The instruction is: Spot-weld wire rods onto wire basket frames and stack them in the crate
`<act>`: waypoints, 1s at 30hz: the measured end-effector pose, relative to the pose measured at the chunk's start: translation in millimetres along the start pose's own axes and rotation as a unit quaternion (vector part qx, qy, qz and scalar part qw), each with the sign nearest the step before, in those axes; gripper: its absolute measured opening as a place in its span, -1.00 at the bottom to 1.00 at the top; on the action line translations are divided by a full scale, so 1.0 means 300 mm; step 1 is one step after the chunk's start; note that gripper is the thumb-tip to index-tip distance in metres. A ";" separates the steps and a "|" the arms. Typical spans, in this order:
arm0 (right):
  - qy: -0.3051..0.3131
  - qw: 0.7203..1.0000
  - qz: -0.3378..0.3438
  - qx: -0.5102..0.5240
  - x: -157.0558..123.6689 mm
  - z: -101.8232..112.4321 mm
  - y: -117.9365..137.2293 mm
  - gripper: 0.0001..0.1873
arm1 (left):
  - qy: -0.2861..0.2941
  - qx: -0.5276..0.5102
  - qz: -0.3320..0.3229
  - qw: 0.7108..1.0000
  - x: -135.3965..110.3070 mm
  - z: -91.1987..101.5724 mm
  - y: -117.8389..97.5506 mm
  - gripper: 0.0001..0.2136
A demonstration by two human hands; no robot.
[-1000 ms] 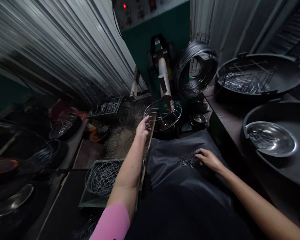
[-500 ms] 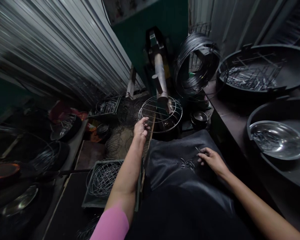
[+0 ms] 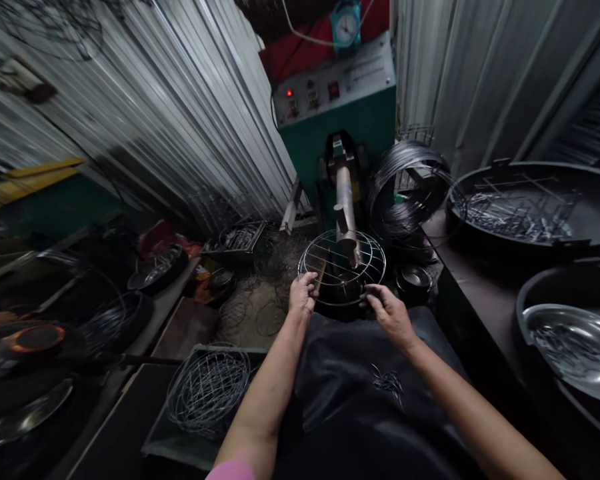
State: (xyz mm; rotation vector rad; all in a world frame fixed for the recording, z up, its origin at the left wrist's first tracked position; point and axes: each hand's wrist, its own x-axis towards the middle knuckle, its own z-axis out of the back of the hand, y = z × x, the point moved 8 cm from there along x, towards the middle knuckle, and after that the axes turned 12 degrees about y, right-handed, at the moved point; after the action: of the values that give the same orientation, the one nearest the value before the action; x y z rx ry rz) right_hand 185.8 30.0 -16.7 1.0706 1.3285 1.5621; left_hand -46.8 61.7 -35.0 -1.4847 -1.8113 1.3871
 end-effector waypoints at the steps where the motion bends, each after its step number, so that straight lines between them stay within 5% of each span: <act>1: 0.008 1.000 -0.006 -0.017 0.024 -0.013 -0.002 -0.63 | 0.005 -0.003 -0.007 1.000 0.003 0.002 -0.007 -0.61; 4: 0.014 0.999 -0.012 -0.047 0.053 -0.023 0.014 -0.66 | 0.010 -0.006 -0.024 1.000 0.020 0.016 -0.024 -0.57; 10: -0.083 0.992 0.091 -0.010 0.037 0.032 0.153 -0.71 | 0.012 -0.006 -0.006 1.000 0.049 0.017 -0.013 -0.57; 14: 0.009 0.993 0.026 -0.117 0.085 -0.021 0.071 -0.71 | 0.019 -0.020 0.009 1.000 0.047 0.000 -0.003 -0.59; 18: 0.013 0.989 -0.010 -0.145 0.107 -0.021 -0.015 -0.70 | 0.011 -0.014 0.008 1.000 0.051 0.001 0.000 -0.58; 30: -0.007 0.992 -0.009 -0.127 0.115 -0.016 0.019 -0.71 | 0.011 -0.001 0.005 1.000 0.068 -0.004 -0.006 -0.58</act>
State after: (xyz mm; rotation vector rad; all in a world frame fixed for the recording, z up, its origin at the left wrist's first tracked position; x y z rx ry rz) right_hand 170.1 60.5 -7.8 0.9063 1.0912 1.6548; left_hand -53.9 80.7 -38.2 -1.5053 -1.7948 1.3684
